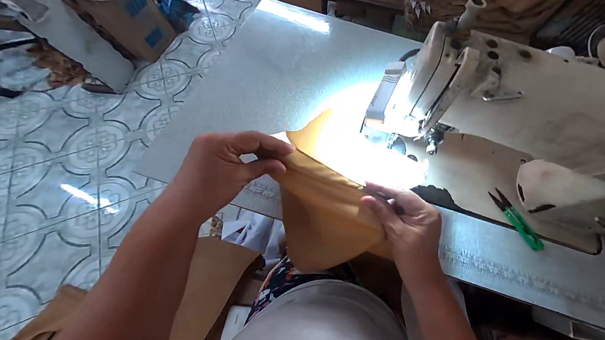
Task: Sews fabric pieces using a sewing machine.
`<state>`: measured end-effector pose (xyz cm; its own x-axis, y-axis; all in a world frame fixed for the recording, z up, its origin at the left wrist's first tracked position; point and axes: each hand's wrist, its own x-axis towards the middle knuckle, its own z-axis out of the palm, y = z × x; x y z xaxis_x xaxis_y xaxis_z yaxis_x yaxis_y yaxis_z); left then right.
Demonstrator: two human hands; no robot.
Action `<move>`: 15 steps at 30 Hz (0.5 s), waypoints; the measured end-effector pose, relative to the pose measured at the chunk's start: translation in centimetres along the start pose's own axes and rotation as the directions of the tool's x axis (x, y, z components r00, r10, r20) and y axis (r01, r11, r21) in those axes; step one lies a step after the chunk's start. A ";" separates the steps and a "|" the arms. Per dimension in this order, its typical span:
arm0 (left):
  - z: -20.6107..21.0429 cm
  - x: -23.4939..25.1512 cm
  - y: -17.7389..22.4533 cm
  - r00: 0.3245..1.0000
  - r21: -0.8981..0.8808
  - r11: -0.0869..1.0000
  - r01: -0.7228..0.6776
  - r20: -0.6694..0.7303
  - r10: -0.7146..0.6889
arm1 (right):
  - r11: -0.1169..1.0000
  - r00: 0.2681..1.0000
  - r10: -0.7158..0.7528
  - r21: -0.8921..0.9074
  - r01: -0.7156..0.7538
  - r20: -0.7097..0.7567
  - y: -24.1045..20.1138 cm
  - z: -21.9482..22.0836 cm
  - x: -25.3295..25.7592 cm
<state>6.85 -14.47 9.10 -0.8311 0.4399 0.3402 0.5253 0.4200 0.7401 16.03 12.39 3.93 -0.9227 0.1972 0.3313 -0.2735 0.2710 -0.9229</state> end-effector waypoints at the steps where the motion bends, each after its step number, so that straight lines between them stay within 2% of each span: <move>1: -0.2 0.1 0.2 0.999 0.074 0.997 -0.034 0.020 0.033 | 0.996 1.000 -0.023 -0.085 0.023 0.007 0.1 -0.3 -0.1; 3: -0.5 0.1 0.3 0.995 0.209 0.973 -0.094 0.039 0.088 | 0.954 0.997 -0.077 -0.289 0.081 0.025 0.1 -0.7 -0.2; 5: -0.8 0.0 0.0 0.992 0.294 0.947 -0.128 0.041 0.121 | 0.866 0.986 -0.165 -0.474 0.161 0.034 -0.2 -0.7 -0.4; 7: -0.9 -0.2 -0.9 0.992 0.273 0.953 -0.128 0.031 0.125 | 0.761 0.961 -0.273 -0.602 0.244 0.044 -0.8 -0.1 -0.4; 9: -1.2 -0.6 -2.2 0.994 0.183 0.977 -0.113 0.027 0.110 | 0.686 0.932 -0.355 -0.657 0.313 0.074 -1.7 0.8 -0.3; 11: -1.5 -1.0 -3.5 0.992 -0.008 0.994 -0.105 -0.077 0.104 | 0.693 0.915 -0.381 -0.614 0.378 0.134 -2.6 2.2 -0.1; 12: -1.9 -1.0 -3.9 0.983 -0.089 0.989 -0.119 -0.149 0.104 | 0.731 0.911 -0.376 -0.551 0.402 0.167 -3.0 3.2 0.1; 13: -2.7 -0.6 -3.9 0.970 -0.115 0.982 -0.151 -0.210 0.125 | 0.788 0.911 -0.367 -0.458 0.411 0.187 -3.5 4.3 0.2; 15: -5.1 0.6 -3.4 0.923 0.011 0.969 -0.245 -0.305 0.237 | 0.942 0.928 -0.285 -0.111 0.318 0.242 -4.6 6.7 0.6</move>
<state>3.62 -19.68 9.72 -0.6980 0.2632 0.6659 0.7149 0.3083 0.6276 14.91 4.99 7.08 -0.8437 -0.1221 0.5227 -0.5208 0.4221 -0.7420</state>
